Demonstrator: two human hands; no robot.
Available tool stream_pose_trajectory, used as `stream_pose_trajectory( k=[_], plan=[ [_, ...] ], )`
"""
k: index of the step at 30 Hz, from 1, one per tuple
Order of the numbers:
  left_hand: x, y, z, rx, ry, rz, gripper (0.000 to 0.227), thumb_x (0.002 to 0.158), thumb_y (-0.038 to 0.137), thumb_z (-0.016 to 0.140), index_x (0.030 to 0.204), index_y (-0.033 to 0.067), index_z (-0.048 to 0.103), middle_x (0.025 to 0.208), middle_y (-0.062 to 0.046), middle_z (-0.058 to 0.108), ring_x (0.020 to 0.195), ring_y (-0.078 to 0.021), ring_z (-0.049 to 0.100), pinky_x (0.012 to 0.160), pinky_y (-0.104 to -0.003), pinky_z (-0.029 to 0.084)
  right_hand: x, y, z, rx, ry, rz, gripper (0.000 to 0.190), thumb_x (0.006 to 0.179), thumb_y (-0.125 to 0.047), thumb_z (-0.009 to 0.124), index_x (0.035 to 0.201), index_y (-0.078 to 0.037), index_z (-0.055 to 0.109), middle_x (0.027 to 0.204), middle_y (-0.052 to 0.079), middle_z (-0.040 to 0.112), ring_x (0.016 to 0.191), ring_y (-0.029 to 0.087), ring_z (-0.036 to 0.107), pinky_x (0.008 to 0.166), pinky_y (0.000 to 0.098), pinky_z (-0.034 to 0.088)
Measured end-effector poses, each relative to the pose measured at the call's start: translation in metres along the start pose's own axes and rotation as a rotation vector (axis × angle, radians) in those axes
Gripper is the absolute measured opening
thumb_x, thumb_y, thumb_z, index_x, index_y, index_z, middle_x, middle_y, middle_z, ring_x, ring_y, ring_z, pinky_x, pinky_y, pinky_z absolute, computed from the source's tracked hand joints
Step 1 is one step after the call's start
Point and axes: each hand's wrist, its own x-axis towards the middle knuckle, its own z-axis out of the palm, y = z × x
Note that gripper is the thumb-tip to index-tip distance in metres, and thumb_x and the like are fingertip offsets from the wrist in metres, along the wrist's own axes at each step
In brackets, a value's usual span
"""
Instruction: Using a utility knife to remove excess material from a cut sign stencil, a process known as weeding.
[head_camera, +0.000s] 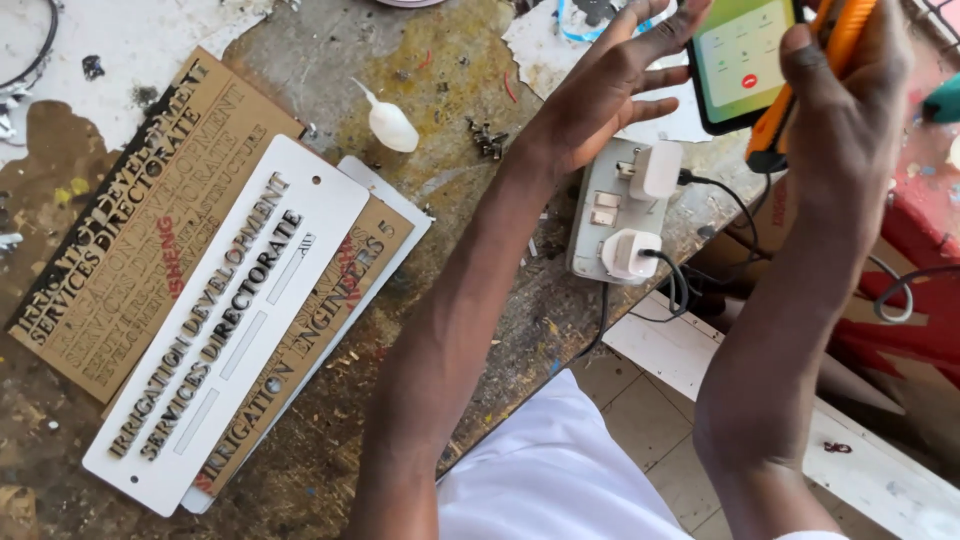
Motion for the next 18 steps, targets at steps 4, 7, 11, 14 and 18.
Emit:
stream_pose_trajectory(
  k=[4, 7, 11, 14, 18],
  plan=[
    [0.008, -0.032, -0.032, -0.274, -0.079, 0.184, 0.089, 0.093, 0.048, 0.093, 0.165, 0.0112, 0.056, 0.148, -0.021, 0.069, 0.136, -0.044, 0.076, 0.119, -0.062, 0.066, 0.002, 0.013, -0.014, -0.005, 0.057, -0.003, 0.015, 0.144, -0.006, 0.066, 0.158, -0.008, 0.061, 0.144, 0.008, 0.067, 0.129, 0.024, 0.062, 0.115, 0.0377, 0.051],
    [-0.025, -0.023, -0.034, -0.394, -0.27, 0.442, 0.036, 0.125, 0.031, 0.075, 0.15, 0.0049, 0.069, 0.137, -0.021, 0.072, 0.128, -0.0451, 0.075, 0.113, -0.061, 0.066, 0.008, 0.026, -0.022, 0.016, 0.061, 0.21, 0.019, 0.142, -0.041, 0.07, 0.149, -0.024, 0.068, 0.133, -0.006, 0.069, 0.124, 0.014, 0.072, 0.103, 0.0328, 0.055],
    [-0.103, -0.004, -0.034, -0.465, -0.077, 0.383, 0.055, 0.117, 0.047, 0.069, 0.143, -0.0019, 0.064, 0.121, -0.022, 0.067, 0.115, -0.0402, 0.074, 0.108, -0.059, 0.07, 0.018, -0.037, -0.003, 0.068, -0.345, -0.216, 0.033, 0.149, -0.013, 0.054, 0.178, 0.002, 0.05, 0.176, 0.02, 0.056, 0.173, 0.045, 0.059, 0.143, 0.0601, 0.053],
    [-0.172, 0.008, -0.04, -0.497, 0.066, 0.281, 0.086, 0.106, 0.062, 0.068, 0.158, -0.0048, 0.05, 0.135, -0.03, 0.066, 0.122, -0.0439, 0.072, 0.106, -0.055, 0.072, 0.021, -0.098, 0.035, 0.222, -0.6, -0.165, 0.049, 0.128, -0.003, 0.054, 0.173, 0.014, 0.045, 0.177, 0.031, 0.054, 0.166, 0.047, 0.059, 0.141, 0.0591, 0.055],
    [-0.249, -0.011, -0.062, -0.602, 0.185, 0.221, 0.104, 0.103, 0.066, 0.068, 0.169, -0.011, 0.045, 0.141, -0.039, 0.07, 0.116, -0.049, 0.078, 0.104, -0.055, 0.071, 0.024, -0.149, 0.076, 0.072, -1.012, 0.083, 0.052, 0.108, -0.028, 0.066, 0.155, -0.006, 0.065, 0.083, 0.0, 0.056, 0.057, 0.01, 0.048, 0.043, 0.0253, 0.038]
  ],
)
